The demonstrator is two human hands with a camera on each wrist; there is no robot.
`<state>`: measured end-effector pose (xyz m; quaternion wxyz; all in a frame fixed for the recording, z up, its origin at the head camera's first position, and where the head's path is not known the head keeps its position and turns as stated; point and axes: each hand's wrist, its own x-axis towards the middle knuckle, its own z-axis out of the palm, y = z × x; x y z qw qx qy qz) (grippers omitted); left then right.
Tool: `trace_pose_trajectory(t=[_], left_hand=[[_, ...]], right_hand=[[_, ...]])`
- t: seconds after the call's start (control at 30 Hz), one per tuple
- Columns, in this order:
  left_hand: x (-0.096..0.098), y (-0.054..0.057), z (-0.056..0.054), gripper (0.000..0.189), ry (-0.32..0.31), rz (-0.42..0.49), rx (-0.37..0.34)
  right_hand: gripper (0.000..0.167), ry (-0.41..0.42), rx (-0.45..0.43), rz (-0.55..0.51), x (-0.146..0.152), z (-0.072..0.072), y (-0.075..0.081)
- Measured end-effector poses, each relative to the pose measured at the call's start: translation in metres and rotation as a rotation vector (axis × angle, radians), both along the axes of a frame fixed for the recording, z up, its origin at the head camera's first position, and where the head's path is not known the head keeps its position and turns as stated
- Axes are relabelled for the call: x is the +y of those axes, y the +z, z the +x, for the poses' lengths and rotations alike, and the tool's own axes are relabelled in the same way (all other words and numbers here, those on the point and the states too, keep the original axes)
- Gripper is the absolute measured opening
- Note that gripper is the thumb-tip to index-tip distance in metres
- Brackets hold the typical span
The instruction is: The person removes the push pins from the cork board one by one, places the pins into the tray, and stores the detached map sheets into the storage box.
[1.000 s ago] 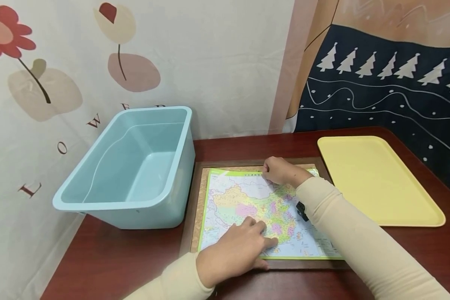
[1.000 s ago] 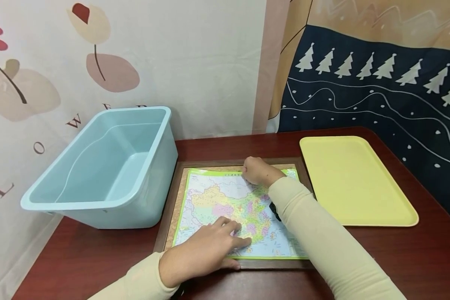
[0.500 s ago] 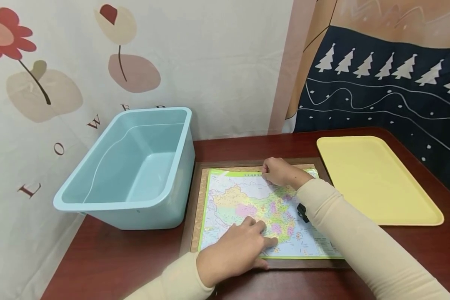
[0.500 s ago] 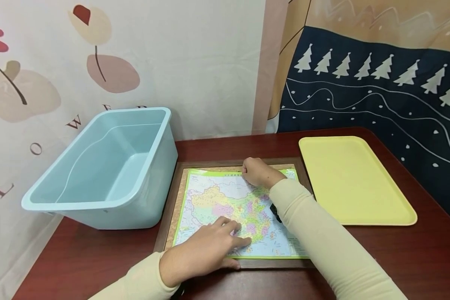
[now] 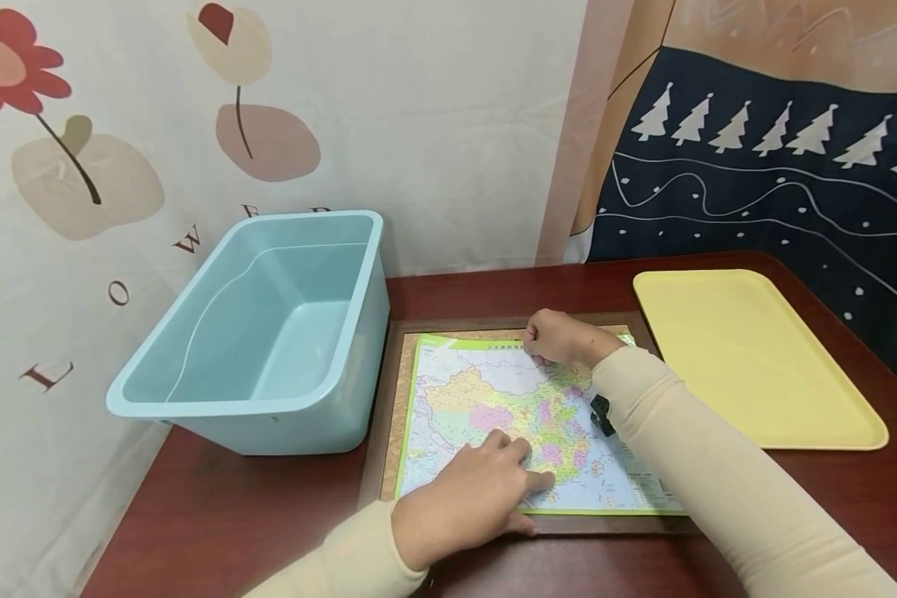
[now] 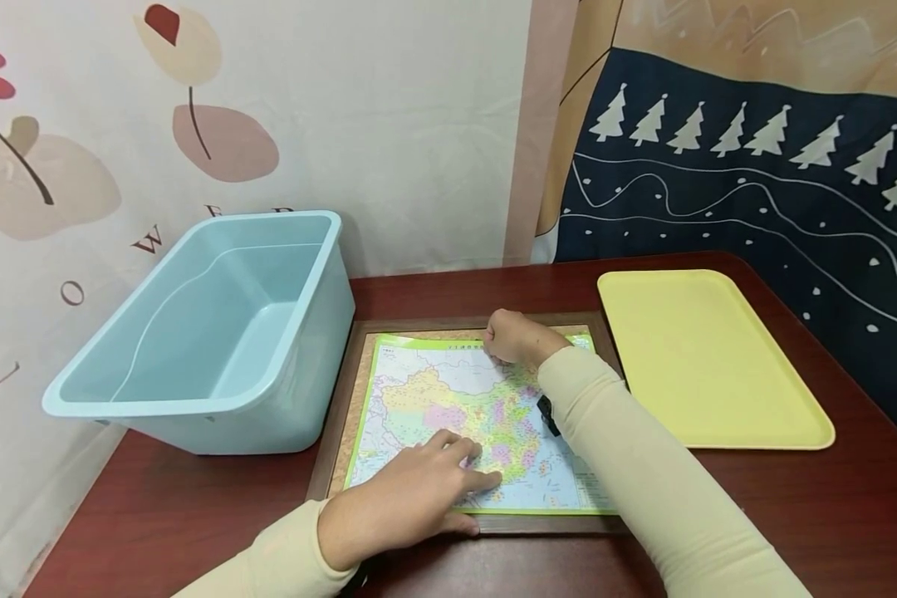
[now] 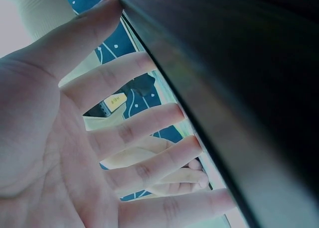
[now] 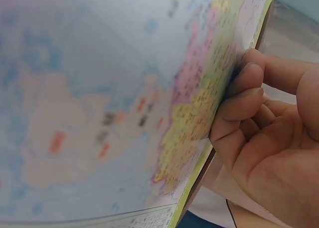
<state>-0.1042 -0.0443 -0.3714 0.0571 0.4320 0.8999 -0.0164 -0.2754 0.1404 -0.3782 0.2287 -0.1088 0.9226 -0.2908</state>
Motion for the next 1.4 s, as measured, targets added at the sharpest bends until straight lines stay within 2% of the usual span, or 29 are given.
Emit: trace_pose_trajectory(t=[0.2, 0.9, 1.4], left_hand=[[0.0, -0.0003, 0.0001, 0.05, 0.0, 0.0, 0.006], [-0.0002, 0.0001, 0.0004, 0.051, -0.002, -0.01, 0.024], [-0.0004, -0.0004, 0.0007, 0.05, -0.003, -0.014, 0.026]], right_hand=[[0.018, 0.018, -0.018, 0.011, -0.0003, -0.0018, 0.0025], [0.014, 0.051, -0.026, 0.006, 0.003, -0.0041, 0.002], [0.007, 0.028, -0.029, -0.03, 0.0031, -0.0034, -0.0006]])
